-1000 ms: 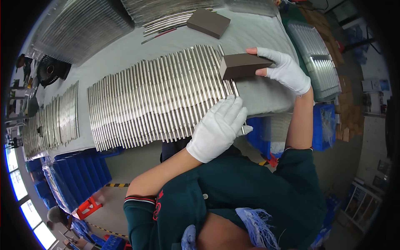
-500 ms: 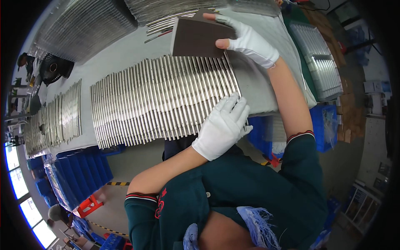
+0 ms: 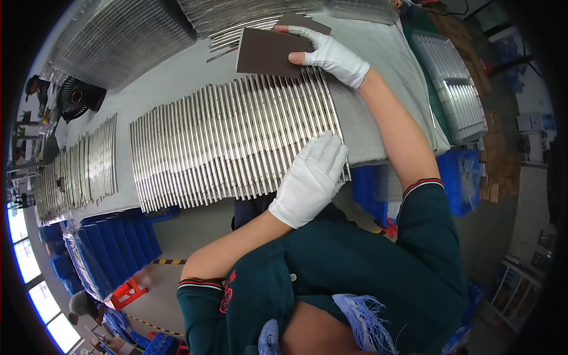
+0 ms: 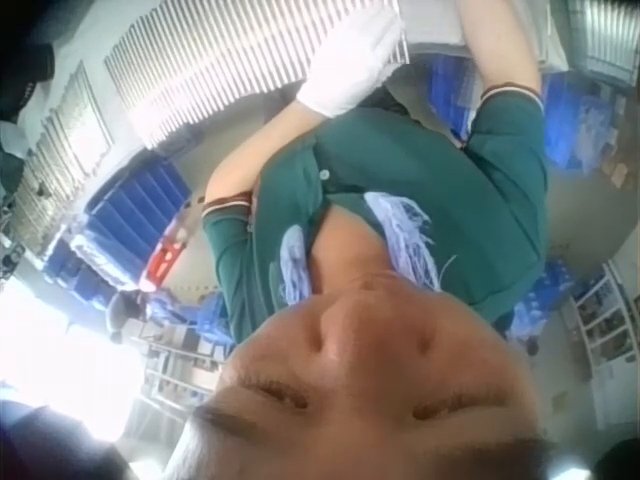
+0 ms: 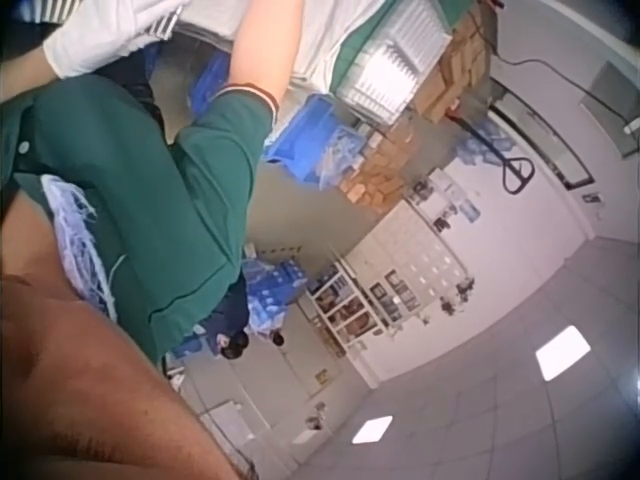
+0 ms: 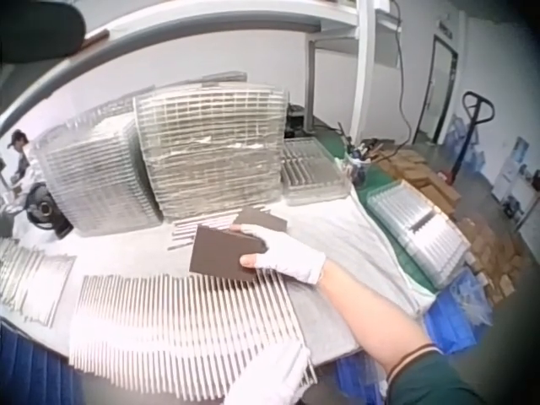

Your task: The recorder is seen inspecting and aligning numerous thin metallic rods on a workbench in a manufacturing setting.

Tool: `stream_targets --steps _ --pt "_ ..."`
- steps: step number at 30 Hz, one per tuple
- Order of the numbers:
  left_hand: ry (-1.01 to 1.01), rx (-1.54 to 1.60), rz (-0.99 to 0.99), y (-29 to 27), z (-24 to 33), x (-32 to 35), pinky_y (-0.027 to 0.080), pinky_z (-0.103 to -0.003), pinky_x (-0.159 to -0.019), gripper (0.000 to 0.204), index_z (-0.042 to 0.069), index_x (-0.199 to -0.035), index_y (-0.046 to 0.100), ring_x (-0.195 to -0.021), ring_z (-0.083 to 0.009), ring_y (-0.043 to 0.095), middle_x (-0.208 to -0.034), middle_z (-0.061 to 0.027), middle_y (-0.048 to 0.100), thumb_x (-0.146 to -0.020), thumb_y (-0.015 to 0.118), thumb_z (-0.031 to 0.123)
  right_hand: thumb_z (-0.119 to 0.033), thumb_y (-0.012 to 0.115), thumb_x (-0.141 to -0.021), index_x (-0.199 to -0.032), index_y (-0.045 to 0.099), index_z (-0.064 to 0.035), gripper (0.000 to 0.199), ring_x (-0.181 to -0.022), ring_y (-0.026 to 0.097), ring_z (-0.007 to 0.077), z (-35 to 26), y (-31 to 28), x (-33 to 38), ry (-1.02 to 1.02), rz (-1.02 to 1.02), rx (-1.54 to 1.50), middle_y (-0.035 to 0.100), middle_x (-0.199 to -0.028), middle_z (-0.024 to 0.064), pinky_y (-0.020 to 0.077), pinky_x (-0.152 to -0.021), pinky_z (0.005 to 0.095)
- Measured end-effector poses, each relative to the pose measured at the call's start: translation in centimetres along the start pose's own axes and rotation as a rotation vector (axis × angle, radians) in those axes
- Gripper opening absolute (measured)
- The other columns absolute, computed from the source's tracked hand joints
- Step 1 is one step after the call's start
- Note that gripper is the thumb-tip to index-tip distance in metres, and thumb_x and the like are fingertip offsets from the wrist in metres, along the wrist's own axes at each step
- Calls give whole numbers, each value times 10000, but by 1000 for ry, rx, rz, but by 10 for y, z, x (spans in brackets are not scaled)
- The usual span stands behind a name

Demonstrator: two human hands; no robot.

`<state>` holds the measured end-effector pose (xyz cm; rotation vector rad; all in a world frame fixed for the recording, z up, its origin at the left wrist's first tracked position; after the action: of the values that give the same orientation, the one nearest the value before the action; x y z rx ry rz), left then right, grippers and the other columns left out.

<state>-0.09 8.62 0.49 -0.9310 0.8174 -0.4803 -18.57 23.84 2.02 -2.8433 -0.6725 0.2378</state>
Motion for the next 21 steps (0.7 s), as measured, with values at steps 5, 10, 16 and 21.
stream_targets --steps 5,10,16,21 --pt "2 -75 26 4 1 3 439 -470 -1070 599 -54 -1235 579 -1230 -380 551 -1287 -211 580 -688 739 130 -339 791 -837 -1465 484 -108 737 -1280 508 162 -23 -8 20 -89 139 -27 563 -1385 54 377 -1107 294" --pt "13 -72 62 3 1 7 443 -466 -1063 561 -51 -1226 585 -1227 -376 554 -1283 -207 582 -705 715 108 -245 805 -833 -1448 514 -98 697 -1239 530 136 -39 -25 58 -131 211 219 574 -1369 39 419 -1067 286" --pt "30 43 39 -10 6 3 498 -440 -988 496 -35 -1171 602 -1156 -363 603 -1203 -192 614 -758 752 197 -82 786 -821 -1395 572 -83 613 -1166 584 120 -44 -56 107 210 13 61 620 -1323 27 478 -1004 276" --pt "70 20 67 -12 5 1 514 -438 -961 486 -17 -1139 607 -1116 -358 624 -1174 -181 624 -776 750 273 51 700 -840 -1348 622 -113 539 -1134 604 111 -53 -15 107 57 -109 225 655 -1286 28 492 -1008 276"
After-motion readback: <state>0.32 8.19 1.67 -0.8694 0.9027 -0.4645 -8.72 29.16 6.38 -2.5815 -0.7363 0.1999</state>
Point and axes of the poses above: each hand's wrist, its own x-axis away from the middle knuckle, its own y-axis out of the palm, z = x × y, the point moved 1 cm from there along -x, towards the middle knuckle
